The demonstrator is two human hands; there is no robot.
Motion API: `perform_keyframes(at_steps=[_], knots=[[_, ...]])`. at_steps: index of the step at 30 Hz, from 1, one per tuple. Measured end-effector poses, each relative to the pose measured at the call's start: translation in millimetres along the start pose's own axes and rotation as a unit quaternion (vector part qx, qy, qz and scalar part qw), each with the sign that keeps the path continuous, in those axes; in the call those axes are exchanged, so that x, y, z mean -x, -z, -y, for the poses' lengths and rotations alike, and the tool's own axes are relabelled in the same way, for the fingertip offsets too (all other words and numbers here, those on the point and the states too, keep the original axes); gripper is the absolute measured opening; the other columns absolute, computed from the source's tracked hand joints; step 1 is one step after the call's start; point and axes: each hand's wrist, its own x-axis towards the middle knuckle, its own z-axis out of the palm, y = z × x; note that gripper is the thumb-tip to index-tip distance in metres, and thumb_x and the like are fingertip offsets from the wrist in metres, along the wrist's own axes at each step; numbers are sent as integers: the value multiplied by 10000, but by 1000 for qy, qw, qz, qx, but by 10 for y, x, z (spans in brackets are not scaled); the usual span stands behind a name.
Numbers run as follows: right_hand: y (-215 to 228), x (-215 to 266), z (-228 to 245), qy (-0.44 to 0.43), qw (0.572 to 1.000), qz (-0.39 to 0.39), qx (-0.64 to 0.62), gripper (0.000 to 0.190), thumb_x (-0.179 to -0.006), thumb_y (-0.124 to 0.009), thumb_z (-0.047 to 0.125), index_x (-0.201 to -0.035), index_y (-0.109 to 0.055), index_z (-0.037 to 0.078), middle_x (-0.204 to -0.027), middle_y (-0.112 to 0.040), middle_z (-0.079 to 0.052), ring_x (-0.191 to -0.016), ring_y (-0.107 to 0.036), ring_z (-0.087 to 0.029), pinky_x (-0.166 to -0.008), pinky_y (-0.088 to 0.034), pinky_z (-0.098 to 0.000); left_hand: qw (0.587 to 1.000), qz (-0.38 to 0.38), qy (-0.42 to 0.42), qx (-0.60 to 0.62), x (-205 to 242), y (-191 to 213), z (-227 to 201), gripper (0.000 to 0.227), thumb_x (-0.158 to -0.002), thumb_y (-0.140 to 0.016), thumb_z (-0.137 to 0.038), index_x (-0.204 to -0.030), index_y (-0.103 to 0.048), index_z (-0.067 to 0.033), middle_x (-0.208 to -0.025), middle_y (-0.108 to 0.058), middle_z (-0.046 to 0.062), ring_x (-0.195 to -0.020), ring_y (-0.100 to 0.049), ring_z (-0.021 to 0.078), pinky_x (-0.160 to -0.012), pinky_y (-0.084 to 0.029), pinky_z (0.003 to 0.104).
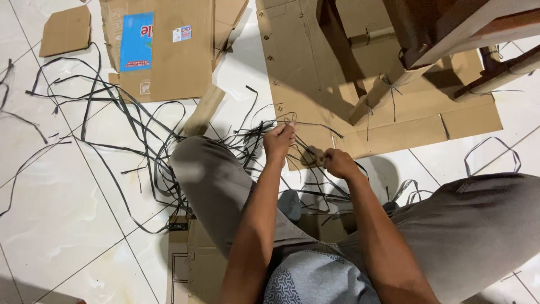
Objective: Wrapping and tying plastic straps around a furniture leg covered in cardboard for protection
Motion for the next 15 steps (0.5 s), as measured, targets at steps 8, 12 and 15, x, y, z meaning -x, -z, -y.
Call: perform_keyframes(at_steps=[8, 12, 15], knots=[[320, 708, 923, 80, 981, -157, -86, 474, -908, -527, 100, -1365, -650, 138, -1289, -654, -216, -1277, -599, -427, -1103, -446, -579, 996, 67, 11, -51, 215, -68, -48, 456, -917, -760, -164, -1271, -650, 101, -884, -739, 302, -762, -767, 268, -728, -655, 303], [284, 652, 1053, 96, 963, -143, -206, 465, -966, -474, 116, -1391, -650, 182, -1179, -711, -128, -1169, -658, -292, -1065, -473, -493, 991, 91, 7, -100, 136, -88, 120, 438, -910, -784, -181, -1262, -675, 56, -836, -751, 260, -719, -769, 252, -691, -669, 303], [237, 671, 1057, 92, 962, -112, -231, 386, -1010, -537, 277, -1352, -668, 156, -1204, -712, -204, -1189, -658, -370, -1047, -479, -531, 986, 106, 18, -130, 126, -96, 125, 461, -937, -767, -190, -1308, -643, 54, -854, -755, 246, -753, -776, 224, -706, -673, 281]])
